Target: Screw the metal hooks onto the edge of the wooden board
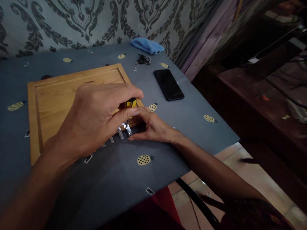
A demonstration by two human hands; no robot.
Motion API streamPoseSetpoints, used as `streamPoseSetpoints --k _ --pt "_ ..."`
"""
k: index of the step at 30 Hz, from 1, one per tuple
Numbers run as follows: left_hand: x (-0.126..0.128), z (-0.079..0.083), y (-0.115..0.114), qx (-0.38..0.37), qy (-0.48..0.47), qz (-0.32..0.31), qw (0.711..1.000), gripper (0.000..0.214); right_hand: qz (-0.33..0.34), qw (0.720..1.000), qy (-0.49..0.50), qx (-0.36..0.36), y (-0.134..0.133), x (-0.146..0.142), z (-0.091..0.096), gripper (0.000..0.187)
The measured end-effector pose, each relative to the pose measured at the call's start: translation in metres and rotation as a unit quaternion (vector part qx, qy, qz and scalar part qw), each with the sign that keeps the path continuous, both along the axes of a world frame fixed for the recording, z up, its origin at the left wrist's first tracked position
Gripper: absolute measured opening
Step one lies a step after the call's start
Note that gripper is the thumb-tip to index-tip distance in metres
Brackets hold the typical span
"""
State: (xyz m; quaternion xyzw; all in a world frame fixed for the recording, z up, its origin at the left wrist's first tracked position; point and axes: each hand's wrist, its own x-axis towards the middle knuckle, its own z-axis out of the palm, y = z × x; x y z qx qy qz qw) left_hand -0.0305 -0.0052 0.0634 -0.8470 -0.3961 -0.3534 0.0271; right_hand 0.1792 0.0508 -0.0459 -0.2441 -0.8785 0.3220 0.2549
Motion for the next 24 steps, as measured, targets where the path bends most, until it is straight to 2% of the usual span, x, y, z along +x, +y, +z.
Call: streamPoseSetpoints --k 8,13,19,24 --pt "-0.007 0.005 0.005 -0.035 0.009 -0.039 0.999 0.011 0.005 1.0 0.003 -0.003 -0.001 0.0 0.003 0.055" --pt "-0.007 0.002 0.002 -0.032 -0.001 0.003 0.999 0.012 0.003 1.0 0.001 -0.021 0.0 0.0 0.002 0.054" --pt "-0.005 0.014 -0.009 -0.054 -0.043 0.093 0.993 0.018 0.0 0.999 -0.005 -0.039 -0.002 0.0 0.006 0.054" --pt "-0.005 0.012 -0.007 -0.02 0.011 0.052 0.998 0.013 0.001 0.999 0.004 -0.042 -0.002 0.001 0.005 0.055"
